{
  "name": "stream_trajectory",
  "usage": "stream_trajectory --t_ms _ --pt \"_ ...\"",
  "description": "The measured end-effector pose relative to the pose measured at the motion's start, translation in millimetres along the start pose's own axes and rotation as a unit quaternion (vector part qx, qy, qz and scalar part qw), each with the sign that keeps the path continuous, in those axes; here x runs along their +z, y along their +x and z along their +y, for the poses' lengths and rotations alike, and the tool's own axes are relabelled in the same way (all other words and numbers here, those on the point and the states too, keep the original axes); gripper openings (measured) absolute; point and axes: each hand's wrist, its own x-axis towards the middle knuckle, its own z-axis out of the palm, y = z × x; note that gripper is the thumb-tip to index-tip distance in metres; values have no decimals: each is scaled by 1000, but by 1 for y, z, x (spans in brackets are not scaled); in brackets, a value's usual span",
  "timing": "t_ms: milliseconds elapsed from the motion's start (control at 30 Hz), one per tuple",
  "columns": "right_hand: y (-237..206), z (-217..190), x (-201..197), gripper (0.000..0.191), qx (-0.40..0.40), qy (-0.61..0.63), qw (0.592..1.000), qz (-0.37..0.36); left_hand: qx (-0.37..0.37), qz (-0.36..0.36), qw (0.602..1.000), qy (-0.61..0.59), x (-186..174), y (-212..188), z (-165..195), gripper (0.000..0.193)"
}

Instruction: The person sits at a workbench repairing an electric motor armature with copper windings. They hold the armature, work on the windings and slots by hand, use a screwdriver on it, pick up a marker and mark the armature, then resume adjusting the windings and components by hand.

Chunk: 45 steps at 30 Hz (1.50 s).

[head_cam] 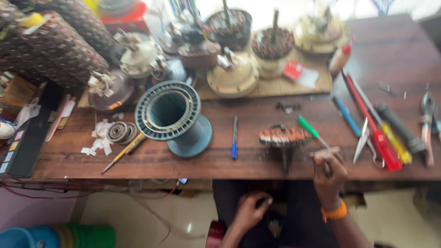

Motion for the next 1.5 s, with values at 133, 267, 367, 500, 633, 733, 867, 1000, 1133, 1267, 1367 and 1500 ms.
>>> stream_trajectory --t_ms 133,267,367,500,633,733,867,1000,1133,1267,1367,1500 --pt "1 16 -10 15 21 -35 998 -52 16 -98 995 17 10 -3 3 13" --pt "6 20 -18 21 132 75 985 -81 151 -131 975 100 13 -2 30 14" --pt "13 14 -19 31 233 128 959 -95 215 -134 959 126 5 6 58 19" --pt "13 1 -9 34 226 177 951 -117 246 -58 960 121 -16 26 81 21" --pt "4 -7 5 33 234 243 933 -129 248 46 961 110 -27 48 83 20" --pt "-2 -8 13 28 240 214 936 -142 262 70 957 106 -24 63 81 20" --pt "-10 -2 16 10 242 127 953 -130 291 97 944 121 -12 86 80 31" --pt "-12 3 4 17 97 57 983 -148 341 100 898 258 -10 113 82 42" --pt "3 -2 -17 20 58 30 983 -172 353 130 882 283 -10 127 85 43" --pt "20 -16 -40 11 133 -7 961 -242 350 146 877 297 -6 124 82 38" --pt "37 -28 -45 13 132 -11 952 -277 335 168 883 284 0 121 78 29" --pt "63 -42 -36 12 9 -23 964 -265 303 226 912 158 17 117 76 16"
